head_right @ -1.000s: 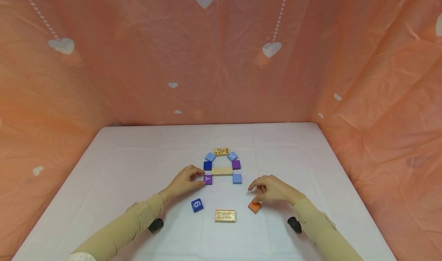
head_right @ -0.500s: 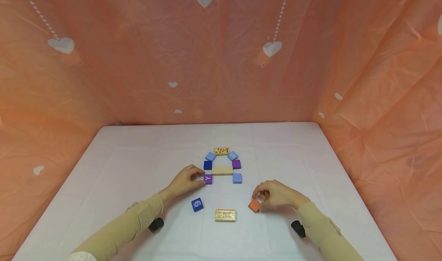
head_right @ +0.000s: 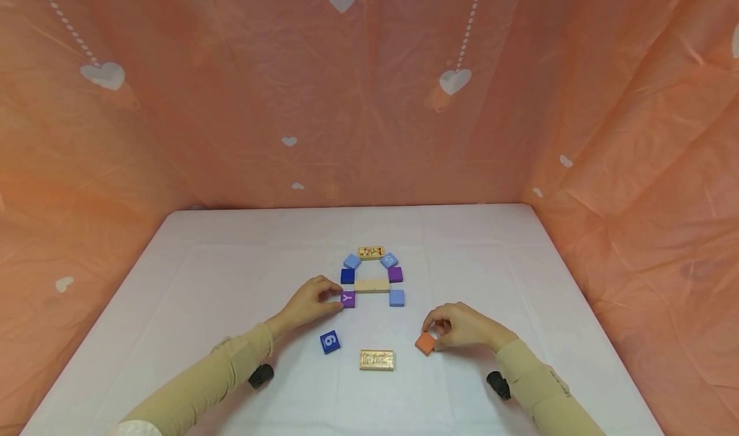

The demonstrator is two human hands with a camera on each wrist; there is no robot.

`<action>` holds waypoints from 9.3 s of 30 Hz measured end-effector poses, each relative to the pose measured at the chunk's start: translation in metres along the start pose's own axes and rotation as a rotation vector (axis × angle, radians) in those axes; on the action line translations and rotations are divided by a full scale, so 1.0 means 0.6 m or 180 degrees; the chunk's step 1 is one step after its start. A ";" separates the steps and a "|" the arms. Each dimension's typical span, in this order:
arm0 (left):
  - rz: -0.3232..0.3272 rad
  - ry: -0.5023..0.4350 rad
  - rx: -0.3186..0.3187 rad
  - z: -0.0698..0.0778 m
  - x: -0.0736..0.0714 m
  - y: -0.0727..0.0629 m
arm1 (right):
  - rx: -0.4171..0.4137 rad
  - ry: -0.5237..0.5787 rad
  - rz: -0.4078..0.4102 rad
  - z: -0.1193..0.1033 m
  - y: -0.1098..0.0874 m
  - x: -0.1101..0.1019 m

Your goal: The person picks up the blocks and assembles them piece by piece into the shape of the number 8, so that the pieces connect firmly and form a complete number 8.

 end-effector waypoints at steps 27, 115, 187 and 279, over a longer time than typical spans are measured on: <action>0.0009 0.0052 0.0041 -0.004 0.002 0.002 | 0.0193 -0.0608 0.0552 -0.023 0.036 0.023; 0.0056 -0.0264 0.0058 0.017 -0.036 -0.042 | 0.0795 -0.0881 0.1003 -0.061 0.086 0.060; 0.0330 0.0525 -0.0006 0.054 0.027 -0.053 | 0.0806 -0.0853 0.1035 -0.059 0.086 0.060; 0.0349 0.0604 -0.0002 0.049 0.028 -0.050 | -0.0338 -0.1408 0.0662 -0.106 0.088 0.095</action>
Point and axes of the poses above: each hand's wrist, its own y-axis towards the middle knuckle, its own x-axis out of the palm, z = x × y, the point moved 1 cm from there along y, towards the middle knuckle, and after that the axes turned 5 degrees about z, right-handed, at the moved point
